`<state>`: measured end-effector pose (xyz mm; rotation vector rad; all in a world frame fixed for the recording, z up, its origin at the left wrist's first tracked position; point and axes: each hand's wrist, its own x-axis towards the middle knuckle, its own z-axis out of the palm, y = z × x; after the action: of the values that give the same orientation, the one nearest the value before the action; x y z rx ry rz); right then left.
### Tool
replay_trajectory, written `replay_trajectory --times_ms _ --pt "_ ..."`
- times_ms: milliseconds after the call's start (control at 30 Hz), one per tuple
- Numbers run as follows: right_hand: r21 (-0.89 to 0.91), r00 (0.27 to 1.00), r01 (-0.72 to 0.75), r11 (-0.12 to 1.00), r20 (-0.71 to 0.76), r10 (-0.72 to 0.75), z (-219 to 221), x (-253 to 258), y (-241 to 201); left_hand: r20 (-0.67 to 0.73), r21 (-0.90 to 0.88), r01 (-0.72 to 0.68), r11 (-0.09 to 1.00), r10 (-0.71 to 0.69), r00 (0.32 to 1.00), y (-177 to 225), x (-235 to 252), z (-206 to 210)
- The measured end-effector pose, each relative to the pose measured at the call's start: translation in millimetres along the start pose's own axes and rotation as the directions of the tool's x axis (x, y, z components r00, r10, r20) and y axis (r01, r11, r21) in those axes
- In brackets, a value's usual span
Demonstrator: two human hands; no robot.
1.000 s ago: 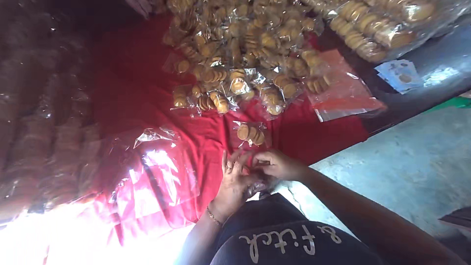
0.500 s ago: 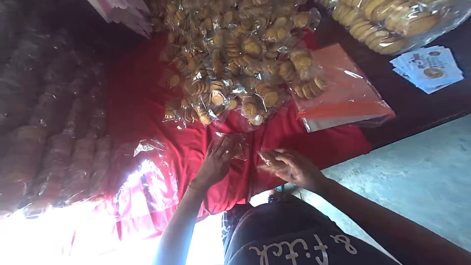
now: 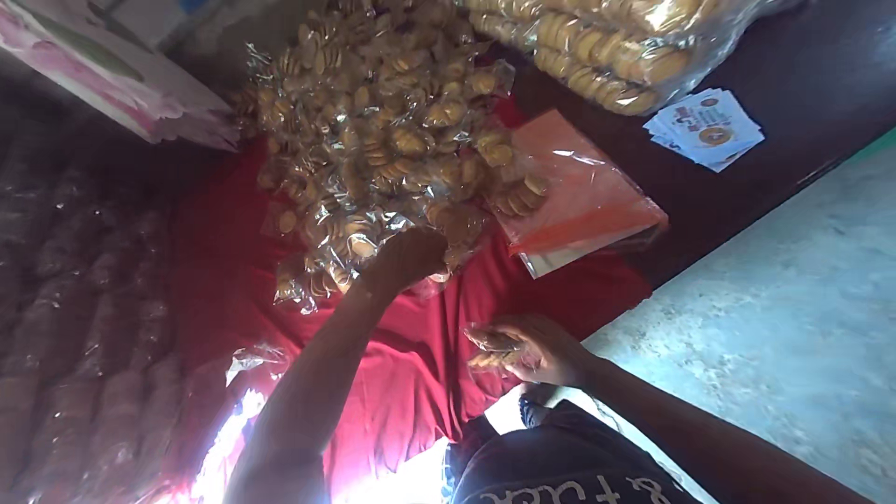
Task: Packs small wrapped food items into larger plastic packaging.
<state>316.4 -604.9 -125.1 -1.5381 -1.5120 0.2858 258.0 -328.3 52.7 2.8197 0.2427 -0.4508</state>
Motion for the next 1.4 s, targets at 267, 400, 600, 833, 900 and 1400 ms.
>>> replay_trajectory --times_ms 267,400,600,833,900,1400 --pt "0.51 0.77 -0.393 0.766 -0.272 0.576 -32 -50 -34 0.004 -0.44 0.083 0.894 -0.09 0.996 73 13 66" --pt "0.288 0.623 -0.566 0.773 -0.465 0.629 -73 -42 -22 -0.279 -0.324 -0.188 0.927 0.096 0.955 46 -14 115" --pt "0.395 0.832 -0.16 0.905 -0.44 0.339 -71 34 16 -0.375 -0.479 -0.315 0.819 0.134 0.917 33 -38 145" --pt "0.133 0.989 -0.086 0.987 0.131 0.068 -50 65 45 -0.625 -0.156 -0.271 0.95 0.118 0.772 47 -34 165" --pt "0.122 0.986 -0.093 0.988 0.152 0.074 -46 66 45 -0.621 -0.257 -0.319 0.912 0.096 0.777 43 -30 169" --pt "0.001 0.996 0.011 1.0 -0.087 -0.011 -7 31 20 -0.543 -0.44 0.093 0.893 -0.347 0.765 45 34 81"
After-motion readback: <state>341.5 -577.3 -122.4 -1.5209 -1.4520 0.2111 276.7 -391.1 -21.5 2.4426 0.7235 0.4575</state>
